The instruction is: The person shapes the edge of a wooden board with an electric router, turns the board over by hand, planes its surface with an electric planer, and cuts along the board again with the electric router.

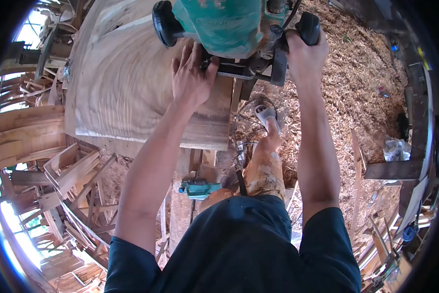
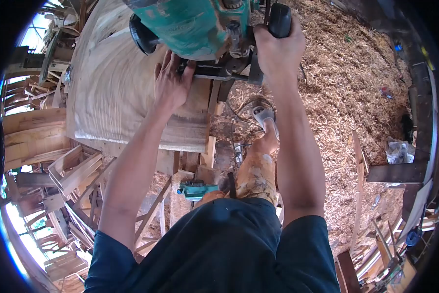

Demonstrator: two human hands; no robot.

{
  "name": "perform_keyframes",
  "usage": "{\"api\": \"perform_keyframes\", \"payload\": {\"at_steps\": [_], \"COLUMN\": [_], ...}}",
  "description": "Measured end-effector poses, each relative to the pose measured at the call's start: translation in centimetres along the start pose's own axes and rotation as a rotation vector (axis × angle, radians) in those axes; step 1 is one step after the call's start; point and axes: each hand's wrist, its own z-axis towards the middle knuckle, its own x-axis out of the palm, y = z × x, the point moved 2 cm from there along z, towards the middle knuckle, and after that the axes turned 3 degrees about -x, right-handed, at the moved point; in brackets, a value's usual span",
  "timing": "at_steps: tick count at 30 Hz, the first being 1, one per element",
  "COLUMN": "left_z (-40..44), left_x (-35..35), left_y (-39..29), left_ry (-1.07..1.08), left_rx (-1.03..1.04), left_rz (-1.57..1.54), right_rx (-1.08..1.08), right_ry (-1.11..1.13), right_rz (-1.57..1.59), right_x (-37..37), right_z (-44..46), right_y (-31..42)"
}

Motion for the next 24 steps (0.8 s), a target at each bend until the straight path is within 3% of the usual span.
{"api": "perform_keyframes", "payload": {"at_steps": [12,15,19,23,24], "left_z": [-0.5,-0.7,-1.3,-3.0,-3.4], "left_x": [-1.4,-1.5,-0.8,-1.5,-1.5], "left_y": [-0.1,-0.2,0.3,-0.5,-0.5], "left_ry": [0.125,0.067,0.052,0.006,0.008], "left_rx": [0.033,0.046,0.082,0.041,0.022], "left_rz": [-0.067,-0.082,-0.067,-0.054,-0.061], "right_rx": [-0.008,0.044,-0.049,0.014,-0.084], "right_ry": [-0.007,0.026,0.030,-0.026,-0.019], "right_rz": [-0.048,0.087,-0.048,0.009,-0.077], "right_x": [-0.2,-0.2,-0.8,-1.4,-1.8], "right_z": [-1.4,-1.5,-2.0,-3.0,-3.0], "right_y": [1.2,1.1,0.6,0.5,0.5]}}
